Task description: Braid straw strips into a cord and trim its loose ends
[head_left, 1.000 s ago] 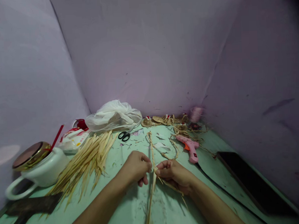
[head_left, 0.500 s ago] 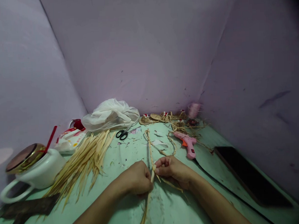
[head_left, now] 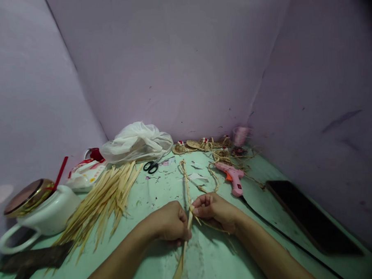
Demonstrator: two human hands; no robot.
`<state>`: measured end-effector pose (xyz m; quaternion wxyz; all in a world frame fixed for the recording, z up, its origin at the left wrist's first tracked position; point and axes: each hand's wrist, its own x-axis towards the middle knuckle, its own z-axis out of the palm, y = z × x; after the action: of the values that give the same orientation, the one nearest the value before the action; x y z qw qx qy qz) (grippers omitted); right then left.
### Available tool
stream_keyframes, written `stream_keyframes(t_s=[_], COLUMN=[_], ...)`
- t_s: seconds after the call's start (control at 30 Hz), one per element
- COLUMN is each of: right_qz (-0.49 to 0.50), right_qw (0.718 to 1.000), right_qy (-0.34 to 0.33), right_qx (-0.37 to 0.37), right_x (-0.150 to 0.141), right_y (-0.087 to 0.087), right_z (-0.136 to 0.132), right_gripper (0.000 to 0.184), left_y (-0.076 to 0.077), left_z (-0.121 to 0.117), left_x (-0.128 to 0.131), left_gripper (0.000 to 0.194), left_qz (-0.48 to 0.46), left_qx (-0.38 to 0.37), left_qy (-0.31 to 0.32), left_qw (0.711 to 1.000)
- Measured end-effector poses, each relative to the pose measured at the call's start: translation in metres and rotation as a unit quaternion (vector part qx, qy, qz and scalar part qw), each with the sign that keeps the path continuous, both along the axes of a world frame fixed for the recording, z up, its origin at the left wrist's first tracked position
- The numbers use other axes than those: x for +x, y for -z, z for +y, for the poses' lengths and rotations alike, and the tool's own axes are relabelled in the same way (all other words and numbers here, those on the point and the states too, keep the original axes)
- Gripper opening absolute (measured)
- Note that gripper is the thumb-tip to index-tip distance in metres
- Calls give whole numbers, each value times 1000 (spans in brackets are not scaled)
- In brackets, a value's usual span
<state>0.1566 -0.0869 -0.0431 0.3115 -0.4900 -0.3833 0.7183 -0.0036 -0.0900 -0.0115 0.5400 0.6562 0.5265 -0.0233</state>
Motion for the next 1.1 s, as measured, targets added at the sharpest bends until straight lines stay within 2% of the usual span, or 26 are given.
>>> stream_keyframes(t_s=[0.23, 0.3, 0.4, 0.47, 0.6, 0.77, 0.93, 1.1], right_qz=[-8, -10, -13, -14, -37, -76, -108, -158], right_qw=[1000, 1000, 1000, 1000, 997, 988, 981, 971], right_qy=[7, 8, 7, 4, -10, -35, -59, -65], right_qx=[3, 5, 15, 28, 72, 127, 150, 165], right_x=[0, 0, 0, -1, -3, -4, 0, 0], right_y=[1, 2, 3, 3, 2, 2, -1, 2], right_z=[0, 0, 0, -1, -1, -1, -1, 0], right_gripper=[26, 28, 30, 30, 27, 18, 16, 14], left_y=[-3, -4, -3, -2, 6, 16, 16, 17], left_z=[2, 5, 10, 11, 8, 7, 11, 9], left_x=[-5, -6, -3, 2, 11, 14, 10, 13], left_gripper=[11, 15, 18, 18, 14, 13, 11, 12], left_qz=[1, -26, -86, -125, -176, -182, -188, -166], left_qx=[2, 11, 27, 2, -77, -90, -105, -52], left_qy=[29, -18, -133, -177, -225, -231, -204, -214], left_qw=[1000, 999, 987, 976, 955, 952, 955, 961])
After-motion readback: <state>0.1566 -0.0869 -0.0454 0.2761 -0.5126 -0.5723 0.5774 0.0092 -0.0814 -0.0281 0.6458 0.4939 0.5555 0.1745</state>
